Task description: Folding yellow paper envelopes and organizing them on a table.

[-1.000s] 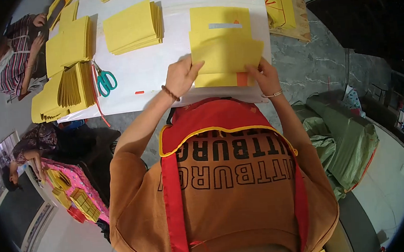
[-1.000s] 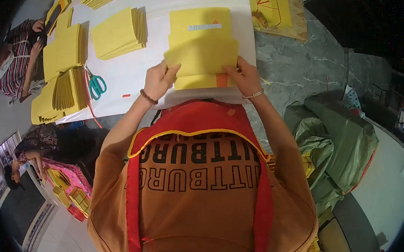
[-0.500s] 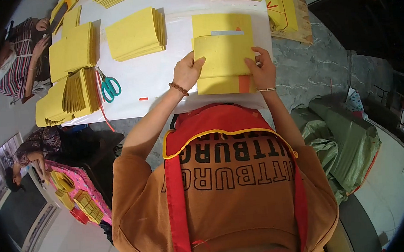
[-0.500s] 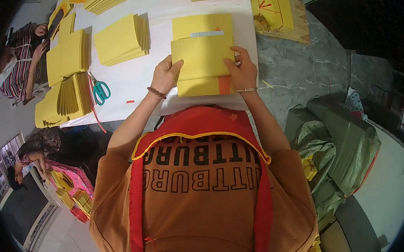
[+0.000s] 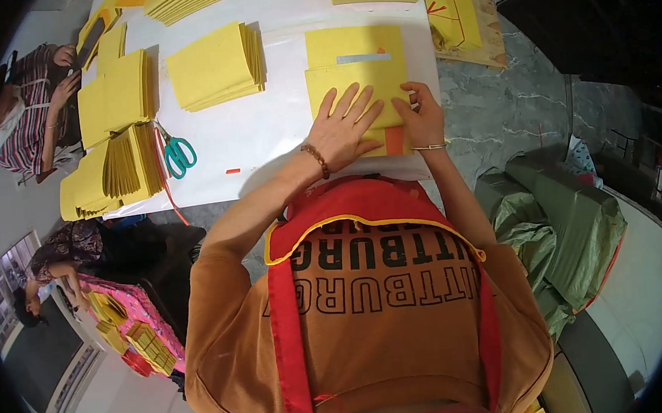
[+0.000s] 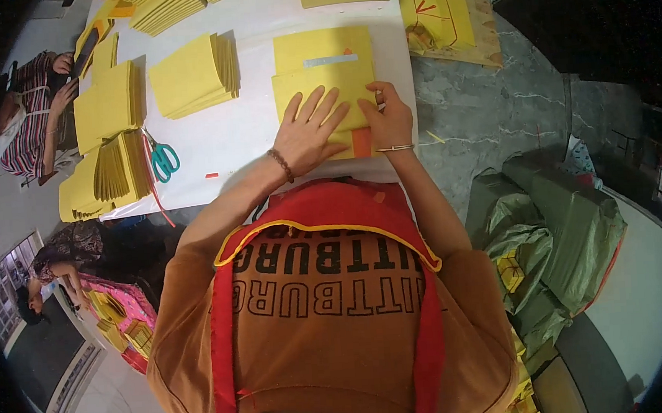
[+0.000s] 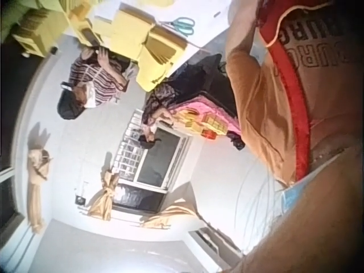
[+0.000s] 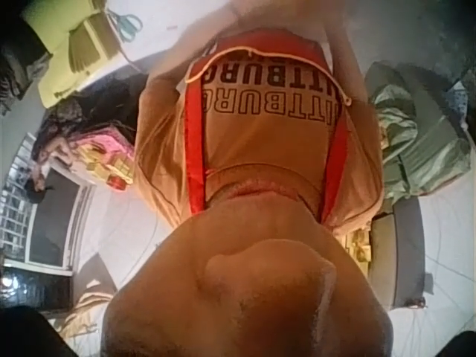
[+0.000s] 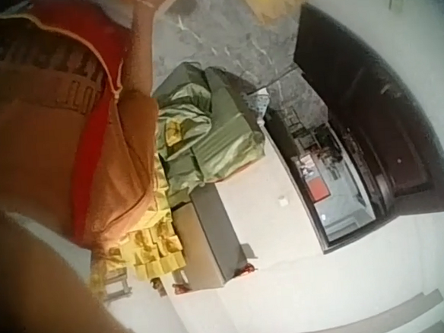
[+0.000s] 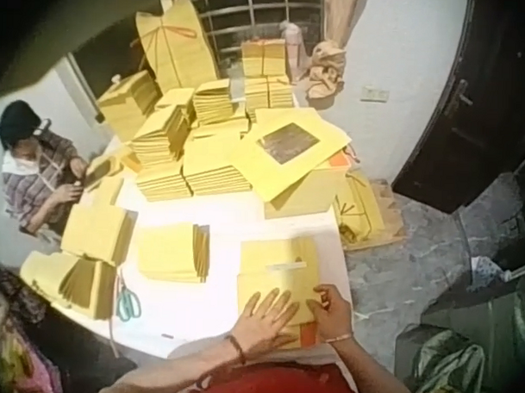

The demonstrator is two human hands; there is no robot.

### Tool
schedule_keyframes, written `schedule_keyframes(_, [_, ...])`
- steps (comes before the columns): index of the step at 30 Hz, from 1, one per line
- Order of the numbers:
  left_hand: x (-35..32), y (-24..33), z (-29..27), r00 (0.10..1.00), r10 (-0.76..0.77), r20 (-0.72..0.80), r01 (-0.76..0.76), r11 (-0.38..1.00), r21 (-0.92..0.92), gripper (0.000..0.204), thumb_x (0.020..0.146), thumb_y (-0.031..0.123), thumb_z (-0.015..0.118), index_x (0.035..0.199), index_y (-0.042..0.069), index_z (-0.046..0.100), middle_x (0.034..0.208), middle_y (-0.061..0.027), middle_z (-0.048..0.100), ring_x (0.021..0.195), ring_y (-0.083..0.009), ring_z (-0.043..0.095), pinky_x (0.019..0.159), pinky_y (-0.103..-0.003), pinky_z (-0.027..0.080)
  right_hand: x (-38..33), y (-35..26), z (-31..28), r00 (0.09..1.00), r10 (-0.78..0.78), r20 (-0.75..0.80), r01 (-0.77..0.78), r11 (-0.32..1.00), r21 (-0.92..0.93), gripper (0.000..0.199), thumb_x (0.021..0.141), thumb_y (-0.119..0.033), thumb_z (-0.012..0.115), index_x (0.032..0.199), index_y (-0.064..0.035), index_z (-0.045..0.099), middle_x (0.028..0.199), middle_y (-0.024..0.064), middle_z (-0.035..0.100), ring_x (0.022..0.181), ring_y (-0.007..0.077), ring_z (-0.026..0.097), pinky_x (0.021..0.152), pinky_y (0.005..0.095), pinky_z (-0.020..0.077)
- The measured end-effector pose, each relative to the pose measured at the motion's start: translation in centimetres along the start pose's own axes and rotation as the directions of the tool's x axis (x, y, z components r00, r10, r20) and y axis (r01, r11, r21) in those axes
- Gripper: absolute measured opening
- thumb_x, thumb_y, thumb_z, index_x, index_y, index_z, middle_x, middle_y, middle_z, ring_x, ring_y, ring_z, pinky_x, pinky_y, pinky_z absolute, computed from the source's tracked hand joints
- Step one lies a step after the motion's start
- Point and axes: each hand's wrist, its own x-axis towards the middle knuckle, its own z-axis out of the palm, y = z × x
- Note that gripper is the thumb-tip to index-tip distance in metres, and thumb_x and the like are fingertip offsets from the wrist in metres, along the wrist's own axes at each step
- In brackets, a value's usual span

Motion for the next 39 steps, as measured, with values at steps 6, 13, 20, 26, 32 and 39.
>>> schedule_keyframes(6, [0.0, -0.3, 0.5, 0.998, 0.003, 0.058, -0.005, 0.999, 0.034, 0.068, 0.075, 0.044, 0.062, 0.131, 0.013, 0.038, 0.139, -0.0117, 0.031, 0.130, -0.0293, 0.025, 0.103, -0.049, 0.022, -4.0, -1.9, -0.5, 0.819, -0.509, 0.266, 0.537, 0.515, -0.668, 0.053, 0.085, -0.036, 0.050, 0.130, -0.0096, 0.039, 0.134, 0.0090, 0.039, 0.125, 0.0255, 0.035, 0.099, 0.0519, 0.0246])
schedule_keyframes(13, [-0.2, -1.3, 0.7, 0.994, 0.024, -0.102, -0.033, 0.995, -0.093, 0.067, 0.072, 0.038, 0.066, 0.125, 0.004, 0.043, 0.134, -0.0185, 0.035, 0.124, -0.0331, 0.030, 0.101, -0.047, 0.024, -4.2, 0.1, -0.1, 0.881, -0.346, 0.323, 0.473, 0.628, -0.618, 0.062, 0.087, -0.041, 0.045, 0.138, -0.0109, 0.028, 0.142, 0.0079, 0.030, 0.133, 0.0257, 0.022, 0.104, 0.0556, 0.0087])
schedule_keyframes(20, [0.3, -1.8, 0.2, 0.989, 0.119, -0.092, -0.114, 0.992, 0.062, 0.056, 0.073, 0.027, 0.064, 0.120, 0.002, 0.046, 0.124, -0.0184, 0.043, 0.111, -0.0316, 0.041, 0.091, -0.042, 0.034, -1.6, -0.3, -2.6, 0.960, -0.228, 0.161, 0.177, 0.943, 0.281, 0.047, 0.093, -0.019, 0.041, 0.135, -0.0001, 0.030, 0.140, 0.0126, 0.033, 0.129, 0.0206, 0.030, 0.105, 0.0323, 0.0215])
schedule_keyframes(26, [3.2, -1.5, -0.7, 0.989, 0.021, 0.144, -0.040, 0.991, 0.131, 0.033, 0.073, 0.013, 0.057, 0.105, 0.004, 0.053, 0.093, -0.0107, 0.059, 0.088, -0.0290, 0.055, 0.071, -0.037, 0.046, -1.7, -1.2, -2.8, 0.988, -0.155, -0.013, 0.151, 0.938, 0.312, 0.045, 0.094, -0.021, 0.040, 0.134, -0.0009, 0.033, 0.137, 0.0123, 0.037, 0.126, 0.0215, 0.034, 0.103, 0.0315, 0.0253])
schedule_keyframes(32, [-1.1, -7.3, -10.4, 0.786, 0.117, -0.607, -0.147, 0.989, 0.001, 0.050, 0.065, 0.005, 0.059, 0.113, 0.014, 0.057, 0.110, -0.0057, 0.060, 0.098, -0.0241, 0.056, 0.081, -0.036, 0.043, -2.5, -2.1, -4.0, 0.986, -0.072, -0.148, 0.113, 0.952, 0.285, 0.044, 0.095, -0.018, 0.040, 0.133, 0.0008, 0.033, 0.134, 0.0135, 0.039, 0.119, 0.0200, 0.041, 0.097, 0.0303, 0.0327])
schedule_keyframes(39, [-7.1, -19.9, -7.8, 0.927, -0.082, -0.367, 0.261, 0.842, 0.472, 0.052, 0.070, 0.001, 0.053, 0.119, 0.022, 0.053, 0.116, -0.0020, 0.055, 0.106, -0.0235, 0.050, 0.086, -0.037, 0.037, -2.5, -0.5, -3.1, 0.989, -0.053, -0.138, 0.093, 0.950, 0.300, 0.037, 0.093, -0.016, 0.043, 0.127, 0.0006, 0.043, 0.127, 0.0133, 0.046, 0.118, 0.0198, 0.043, 0.098, 0.0306, 0.0331])
